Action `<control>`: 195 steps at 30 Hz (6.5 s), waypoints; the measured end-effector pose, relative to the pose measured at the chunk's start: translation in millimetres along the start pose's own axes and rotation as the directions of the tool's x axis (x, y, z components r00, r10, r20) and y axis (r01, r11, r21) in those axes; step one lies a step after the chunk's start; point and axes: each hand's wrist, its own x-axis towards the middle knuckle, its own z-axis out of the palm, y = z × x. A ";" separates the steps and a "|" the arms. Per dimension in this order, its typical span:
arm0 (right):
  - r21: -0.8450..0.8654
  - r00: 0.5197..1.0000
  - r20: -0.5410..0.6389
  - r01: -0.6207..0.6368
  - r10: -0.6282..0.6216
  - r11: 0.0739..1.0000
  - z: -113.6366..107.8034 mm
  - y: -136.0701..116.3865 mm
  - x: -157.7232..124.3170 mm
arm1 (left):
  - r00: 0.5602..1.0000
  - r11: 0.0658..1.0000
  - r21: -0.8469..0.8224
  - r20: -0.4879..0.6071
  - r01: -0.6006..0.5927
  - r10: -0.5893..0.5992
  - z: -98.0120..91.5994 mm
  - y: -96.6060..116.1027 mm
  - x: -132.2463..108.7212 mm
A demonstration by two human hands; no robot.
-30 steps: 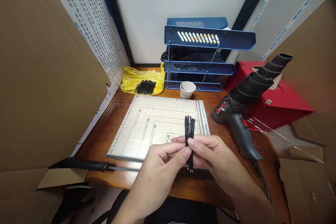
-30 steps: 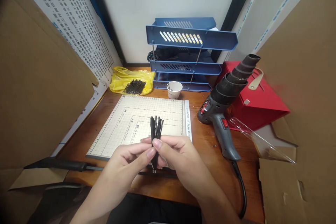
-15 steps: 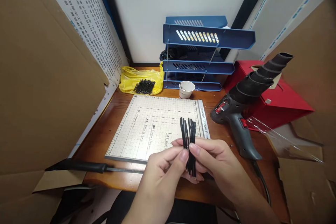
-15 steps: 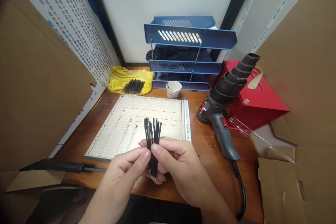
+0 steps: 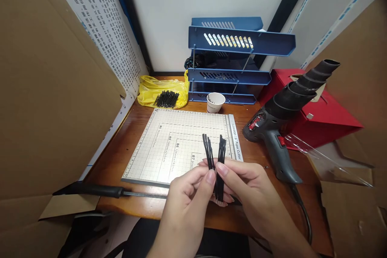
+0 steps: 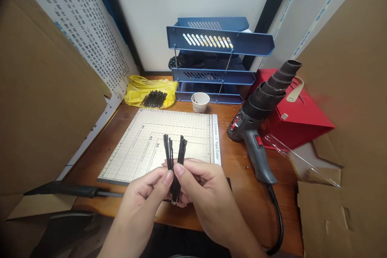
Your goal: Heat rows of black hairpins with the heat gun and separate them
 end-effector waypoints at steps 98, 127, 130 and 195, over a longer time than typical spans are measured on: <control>0.495 0.942 0.145 -0.334 0.303 0.802 9.6 -0.6 -11.1 | 0.961 0.968 0.248 -0.250 -0.050 0.114 -18.9 19.7 9.4; 0.330 0.950 0.080 -0.312 0.303 0.891 9.8 10.4 16.9 | 0.974 0.998 0.033 -0.223 0.045 -0.036 -34.5 -7.6 40.5; 0.326 0.952 0.068 -0.305 0.299 0.895 10.1 12.7 16.4 | 0.969 0.997 -0.037 -0.235 0.063 -0.070 -35.2 -13.0 42.1; 0.638 0.926 -0.279 -0.019 0.254 0.770 32.1 10.8 48.2 | 0.567 0.293 0.826 0.038 -0.481 0.823 -9.5 -50.7 37.2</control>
